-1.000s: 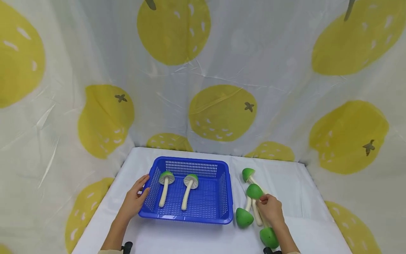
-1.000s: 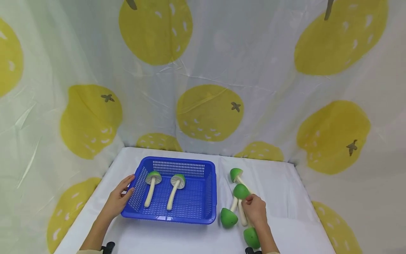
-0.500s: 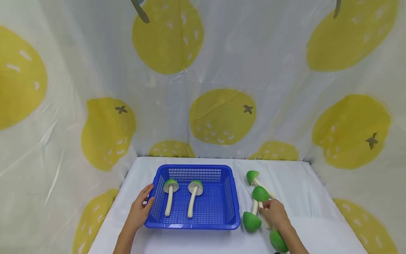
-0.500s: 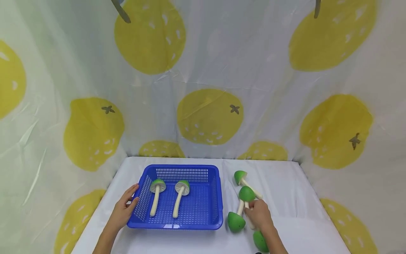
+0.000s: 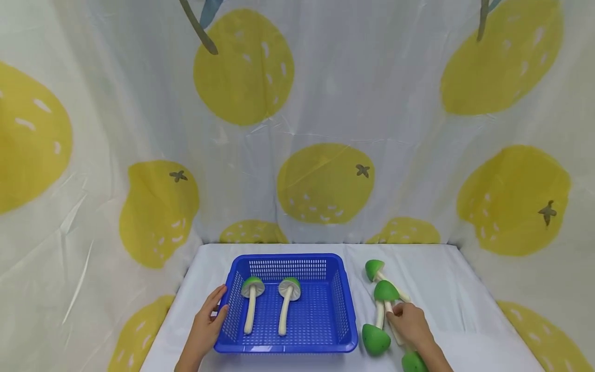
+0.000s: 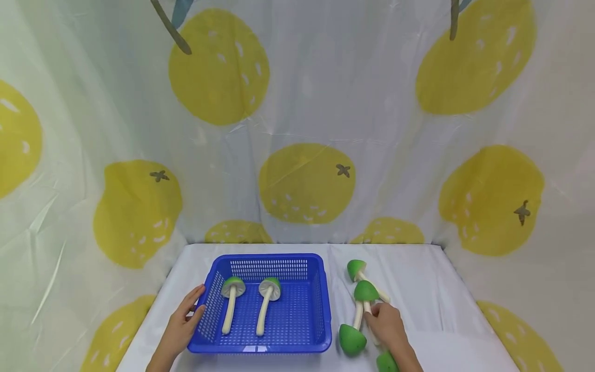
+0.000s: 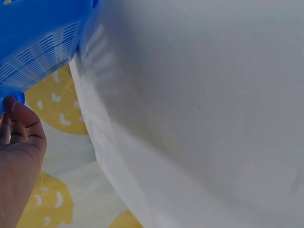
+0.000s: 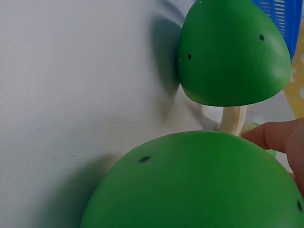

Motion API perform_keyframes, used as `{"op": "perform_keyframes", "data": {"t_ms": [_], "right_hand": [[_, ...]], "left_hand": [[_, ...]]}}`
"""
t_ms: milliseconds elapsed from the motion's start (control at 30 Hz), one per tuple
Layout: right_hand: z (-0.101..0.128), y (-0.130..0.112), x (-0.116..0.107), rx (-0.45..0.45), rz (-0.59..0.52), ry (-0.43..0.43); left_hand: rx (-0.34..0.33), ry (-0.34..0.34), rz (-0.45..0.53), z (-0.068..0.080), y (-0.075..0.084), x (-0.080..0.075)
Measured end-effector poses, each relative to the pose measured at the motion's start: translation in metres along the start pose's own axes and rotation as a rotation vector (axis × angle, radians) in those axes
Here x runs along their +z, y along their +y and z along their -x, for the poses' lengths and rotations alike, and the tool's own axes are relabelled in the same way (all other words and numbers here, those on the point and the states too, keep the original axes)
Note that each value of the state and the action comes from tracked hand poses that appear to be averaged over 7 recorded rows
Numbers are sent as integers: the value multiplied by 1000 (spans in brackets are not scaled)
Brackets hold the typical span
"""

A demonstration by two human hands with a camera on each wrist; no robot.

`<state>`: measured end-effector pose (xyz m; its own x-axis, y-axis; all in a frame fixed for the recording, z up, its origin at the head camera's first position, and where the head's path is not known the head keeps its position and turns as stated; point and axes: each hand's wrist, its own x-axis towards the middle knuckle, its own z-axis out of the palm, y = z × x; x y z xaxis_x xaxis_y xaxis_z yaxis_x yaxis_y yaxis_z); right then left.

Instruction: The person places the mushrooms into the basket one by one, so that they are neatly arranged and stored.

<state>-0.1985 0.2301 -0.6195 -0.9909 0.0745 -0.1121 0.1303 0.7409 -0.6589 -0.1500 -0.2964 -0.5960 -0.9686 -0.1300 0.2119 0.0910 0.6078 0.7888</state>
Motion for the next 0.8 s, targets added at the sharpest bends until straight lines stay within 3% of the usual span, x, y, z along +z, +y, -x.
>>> {"op": "perform_keyframes", "data": {"t_ms": [267, 533, 800], "right_hand": [[1, -9, -7, -3, -33, 3], [0, -14, -9, -16, -54, 66], [2, -20, -14, -30, -70, 133]], "left_hand": [[6, -13, 5, -2, 2, -3], [-6, -26, -11, -4, 9, -7], [-19, -45, -1, -2, 4, -4]]}}
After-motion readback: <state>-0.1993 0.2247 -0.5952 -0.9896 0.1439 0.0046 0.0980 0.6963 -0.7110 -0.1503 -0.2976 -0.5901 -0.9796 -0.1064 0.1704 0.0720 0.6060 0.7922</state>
